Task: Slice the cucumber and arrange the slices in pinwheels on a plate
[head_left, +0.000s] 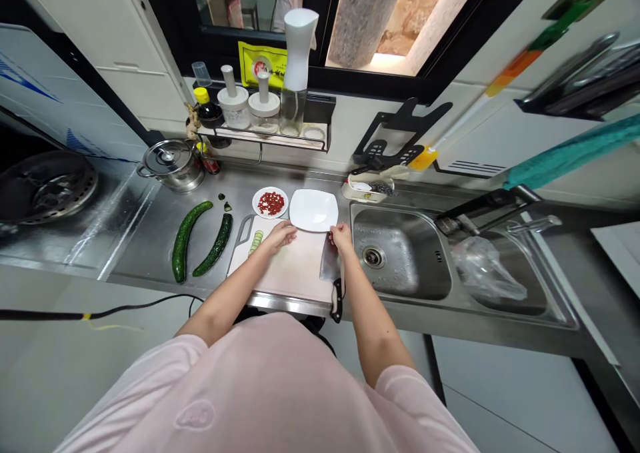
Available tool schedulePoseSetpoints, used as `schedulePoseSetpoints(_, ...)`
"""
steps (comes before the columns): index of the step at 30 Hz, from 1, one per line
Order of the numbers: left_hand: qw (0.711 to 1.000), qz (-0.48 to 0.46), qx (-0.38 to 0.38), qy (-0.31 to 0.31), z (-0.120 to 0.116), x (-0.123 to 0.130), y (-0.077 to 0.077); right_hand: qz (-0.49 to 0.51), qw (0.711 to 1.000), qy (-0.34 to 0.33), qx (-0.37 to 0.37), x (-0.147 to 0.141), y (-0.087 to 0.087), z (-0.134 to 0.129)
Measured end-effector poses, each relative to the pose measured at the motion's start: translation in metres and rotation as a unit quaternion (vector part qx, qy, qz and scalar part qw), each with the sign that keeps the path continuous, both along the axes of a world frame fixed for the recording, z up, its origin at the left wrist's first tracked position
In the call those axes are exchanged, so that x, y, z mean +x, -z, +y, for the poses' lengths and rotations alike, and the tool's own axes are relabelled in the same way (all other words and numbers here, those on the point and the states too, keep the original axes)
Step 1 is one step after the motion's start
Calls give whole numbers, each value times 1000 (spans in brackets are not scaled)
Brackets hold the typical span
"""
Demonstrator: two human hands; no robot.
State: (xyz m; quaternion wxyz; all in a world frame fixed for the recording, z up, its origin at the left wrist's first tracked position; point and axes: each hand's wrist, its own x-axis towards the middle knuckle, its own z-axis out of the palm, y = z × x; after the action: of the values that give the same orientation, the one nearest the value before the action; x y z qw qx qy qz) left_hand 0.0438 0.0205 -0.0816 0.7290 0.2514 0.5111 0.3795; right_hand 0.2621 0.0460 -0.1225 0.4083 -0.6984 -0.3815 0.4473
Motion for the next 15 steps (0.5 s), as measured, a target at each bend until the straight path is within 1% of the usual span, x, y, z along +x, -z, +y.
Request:
schedulePoseSetpoints(2, 1000, 7, 2, -3, -16, -4, -3, 37, 999, 8, 4, -2, -2, -19)
schedulePoseSetpoints(4, 1000, 25, 2, -15, -35, -10, -3, 74, 997, 3, 29, -7, -4, -42)
schedulePoseSetpoints(8, 999, 35, 6, -16, -82, -26, 1, 90, 994, -10, 59, -20, -4, -94)
schedulePoseSetpoints(12, 999, 35, -10, -3, -124, -42, 5, 103, 993, -22, 45, -34, 1, -137)
schedulePoseSetpoints(15, 999, 40, -29, -2, -142, -49, 6, 119, 993, -12, 23, -41, 8, -153)
